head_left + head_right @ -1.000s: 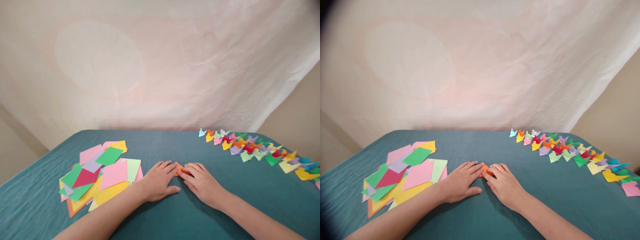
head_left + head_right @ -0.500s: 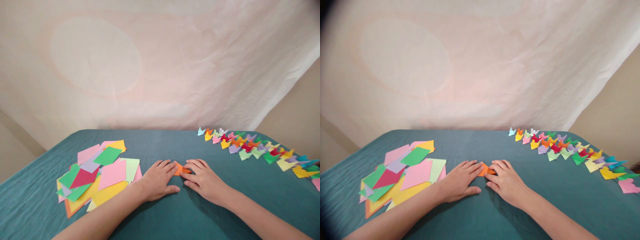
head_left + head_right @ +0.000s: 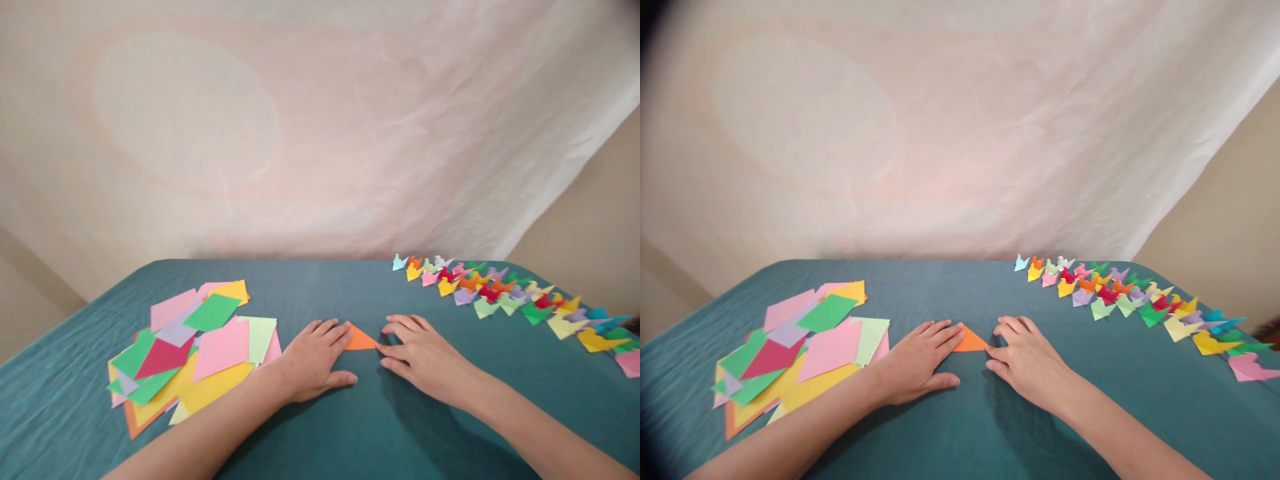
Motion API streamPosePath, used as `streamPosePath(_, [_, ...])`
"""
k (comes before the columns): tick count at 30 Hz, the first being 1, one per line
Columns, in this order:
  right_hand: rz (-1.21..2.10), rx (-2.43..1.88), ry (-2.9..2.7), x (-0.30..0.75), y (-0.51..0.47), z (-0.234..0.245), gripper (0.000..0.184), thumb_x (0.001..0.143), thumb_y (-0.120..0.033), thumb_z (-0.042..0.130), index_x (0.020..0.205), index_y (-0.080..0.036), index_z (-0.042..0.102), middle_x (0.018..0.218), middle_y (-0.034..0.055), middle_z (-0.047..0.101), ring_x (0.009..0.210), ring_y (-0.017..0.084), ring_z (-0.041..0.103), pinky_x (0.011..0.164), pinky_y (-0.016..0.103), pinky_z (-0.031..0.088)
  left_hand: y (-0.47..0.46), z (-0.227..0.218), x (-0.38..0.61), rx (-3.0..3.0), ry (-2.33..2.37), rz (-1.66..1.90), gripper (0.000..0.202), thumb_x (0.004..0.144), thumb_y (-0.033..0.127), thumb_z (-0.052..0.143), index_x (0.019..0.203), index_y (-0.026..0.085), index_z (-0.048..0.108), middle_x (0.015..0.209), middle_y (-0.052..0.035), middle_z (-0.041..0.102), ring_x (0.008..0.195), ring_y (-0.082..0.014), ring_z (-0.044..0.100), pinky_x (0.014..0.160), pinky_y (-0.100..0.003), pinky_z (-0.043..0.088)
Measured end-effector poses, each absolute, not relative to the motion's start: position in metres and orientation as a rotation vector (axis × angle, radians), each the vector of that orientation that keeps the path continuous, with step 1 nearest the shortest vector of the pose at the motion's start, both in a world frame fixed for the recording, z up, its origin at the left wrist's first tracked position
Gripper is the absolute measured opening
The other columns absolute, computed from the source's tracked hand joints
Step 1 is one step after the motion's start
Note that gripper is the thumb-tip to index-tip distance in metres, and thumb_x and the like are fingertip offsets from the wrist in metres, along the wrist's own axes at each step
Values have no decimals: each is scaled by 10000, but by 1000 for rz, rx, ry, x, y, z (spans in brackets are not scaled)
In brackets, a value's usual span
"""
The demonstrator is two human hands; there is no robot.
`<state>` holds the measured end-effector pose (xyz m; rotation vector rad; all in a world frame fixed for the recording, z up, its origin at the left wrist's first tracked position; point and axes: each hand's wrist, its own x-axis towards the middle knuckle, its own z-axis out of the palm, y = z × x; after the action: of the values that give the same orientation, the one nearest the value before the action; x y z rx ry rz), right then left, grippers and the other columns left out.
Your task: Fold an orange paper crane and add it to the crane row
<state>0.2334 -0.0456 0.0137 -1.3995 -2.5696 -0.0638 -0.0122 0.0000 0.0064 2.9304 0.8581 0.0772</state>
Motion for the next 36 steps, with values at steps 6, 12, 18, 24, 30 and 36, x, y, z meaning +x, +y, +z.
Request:
streamPosePath(6, [-56, -1389, -2580, 236, -47, 15, 186, 848, -289, 545, 956, -264, 694, 1023, 66, 616, 1084, 257, 477, 896, 440, 356, 0, 6, -12, 2933, 866, 63, 705, 856, 653, 214, 1393, 198, 246, 1445, -58, 288, 1308, -241, 266, 1054, -385, 198])
streamPosePath(12, [8, -1378, -2499, 244, -39, 16, 254, 859, -163, 454, 921, -217, 695, 974, 72, 634, 950, 202, 552, 870, 392, 393, 0, 7, -12, 2942, 869, 74, 715, 849, 658, 233, 1402, 205, 223, 1442, -59, 295, 1304, -241, 273, 1040, -376, 220])
streamPosePath(18, [29, -1255, -2519, 227, -41, 3, 452, 784, -15, 389, 1162, -182, 574, 1146, 69, 593, 1063, 200, 491, 916, 384, 395, -1, 7, -12, 2950, 864, 91, 711, 850, 657, 229, 1392, 197, 249, 1432, -63, 314, 1302, -243, 279, 1046, -379, 212])
streamPosePath(24, [-39, -1136, -2524, 217, -42, -15, 395, 842, -97, 432, 1213, -179, 540, 1189, 78, 584, 1131, 214, 444, 932, 392, 403, -1, 5, -12, 2961, 861, 96, 710, 849, 656, 241, 1399, 208, 223, 1423, -69, 330, 1296, -242, 294, 1042, -384, 218])
streamPosePath(30, [-30, -1130, -2530, 217, -39, -18, 366, 853, -122, 453, 1194, -203, 558, 1143, 73, 608, 1125, 210, 454, 931, 392, 402, 1, 3, -12, 2963, 856, 133, 706, 843, 657, 266, 1386, 206, 258, 1413, -69, 347, 1287, -247, 306, 1041, -383, 222])
streamPosePath(36, [13, -1163, -2544, 216, -36, -18, 346, 867, -147, 457, 1189, -217, 563, 1127, 57, 610, 1135, 208, 435, 950, 390, 365, -2, 11, -8, 3005, 841, 185, 642, 840, 631, 338, 1297, 186, 403, 1333, -85, 446, 1263, -251, 333, 1045, -377, 214])
